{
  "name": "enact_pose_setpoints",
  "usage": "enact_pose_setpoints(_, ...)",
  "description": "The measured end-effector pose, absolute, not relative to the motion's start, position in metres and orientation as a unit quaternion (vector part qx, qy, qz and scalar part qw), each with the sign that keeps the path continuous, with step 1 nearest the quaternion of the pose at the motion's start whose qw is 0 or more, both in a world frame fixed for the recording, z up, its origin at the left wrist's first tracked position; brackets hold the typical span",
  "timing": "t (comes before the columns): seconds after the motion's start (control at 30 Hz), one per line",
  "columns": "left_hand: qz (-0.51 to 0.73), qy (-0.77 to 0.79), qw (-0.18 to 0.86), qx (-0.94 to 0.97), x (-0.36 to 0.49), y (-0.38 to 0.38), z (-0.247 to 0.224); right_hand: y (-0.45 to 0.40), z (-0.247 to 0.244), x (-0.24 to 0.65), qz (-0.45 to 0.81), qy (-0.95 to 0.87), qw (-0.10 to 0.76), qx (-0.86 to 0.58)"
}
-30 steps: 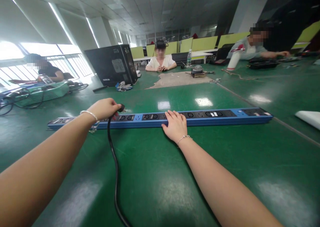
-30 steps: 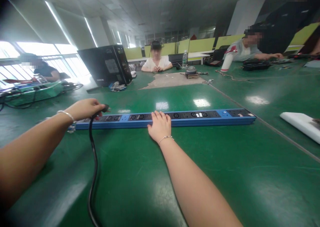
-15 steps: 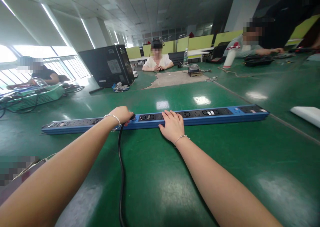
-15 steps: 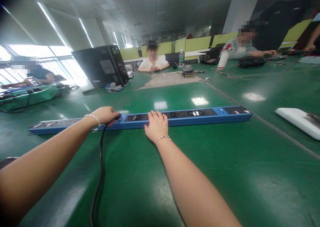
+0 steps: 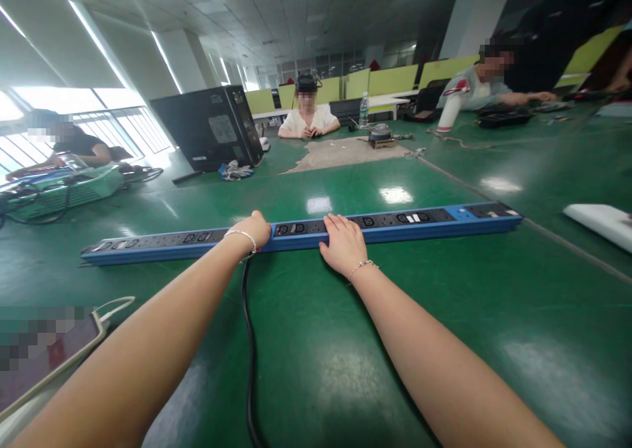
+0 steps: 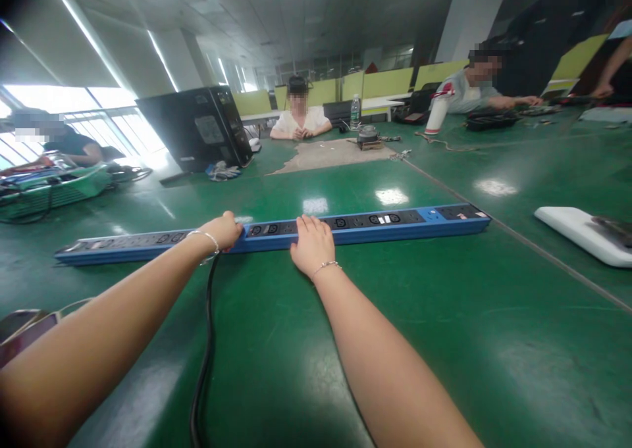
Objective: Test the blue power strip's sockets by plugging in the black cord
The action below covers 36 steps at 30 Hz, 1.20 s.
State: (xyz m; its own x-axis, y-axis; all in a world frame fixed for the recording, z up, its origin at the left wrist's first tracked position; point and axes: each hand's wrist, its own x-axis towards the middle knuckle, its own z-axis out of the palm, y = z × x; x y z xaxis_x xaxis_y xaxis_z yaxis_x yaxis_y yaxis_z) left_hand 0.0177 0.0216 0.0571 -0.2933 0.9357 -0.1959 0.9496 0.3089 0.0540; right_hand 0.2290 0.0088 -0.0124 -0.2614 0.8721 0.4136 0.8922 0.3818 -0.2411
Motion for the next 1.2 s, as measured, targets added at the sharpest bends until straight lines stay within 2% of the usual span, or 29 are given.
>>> enact_pose_setpoints(0.23, -0.018, 0.822, 0.131, 0.553, 0.023, 0.021, 0.055, 0.01, -0.011, 0.275, -0.042, -0.781, 0.166, -0.601)
enact_pose_setpoints(0.43, -0.042, 0.805, 0.067, 0.588, 0.026, 0.012, 0.063, 0.009, -0.022, 0.281, -0.095, -0.774, 0.211, -0.589)
enact_pose_setpoints(0.63, -0.006, 0.797, -0.027, 0.603, 0.039, 0.008, 0.107, 0.011, -0.023, 0.276, -0.088, -0.77, 0.223, -0.591)
enact_pose_setpoints(0.73, 0.009, 0.751, 0.07, 0.657, 0.059, 0.009, 0.122, 0.011, -0.022, 0.276, -0.082, -0.767, 0.226, -0.594)
enact_pose_setpoints(0.87, 0.007, 0.727, 0.204, 0.656, 0.088, 0.017, 0.112, 0.01, -0.022, 0.275, -0.076, -0.766, 0.229, -0.595)
enact_pose_setpoints(1.2, -0.047, 0.721, 0.234, 0.65, 0.11, 0.043, 0.089, 0.009, -0.022, 0.274, -0.077, -0.762, 0.244, -0.596)
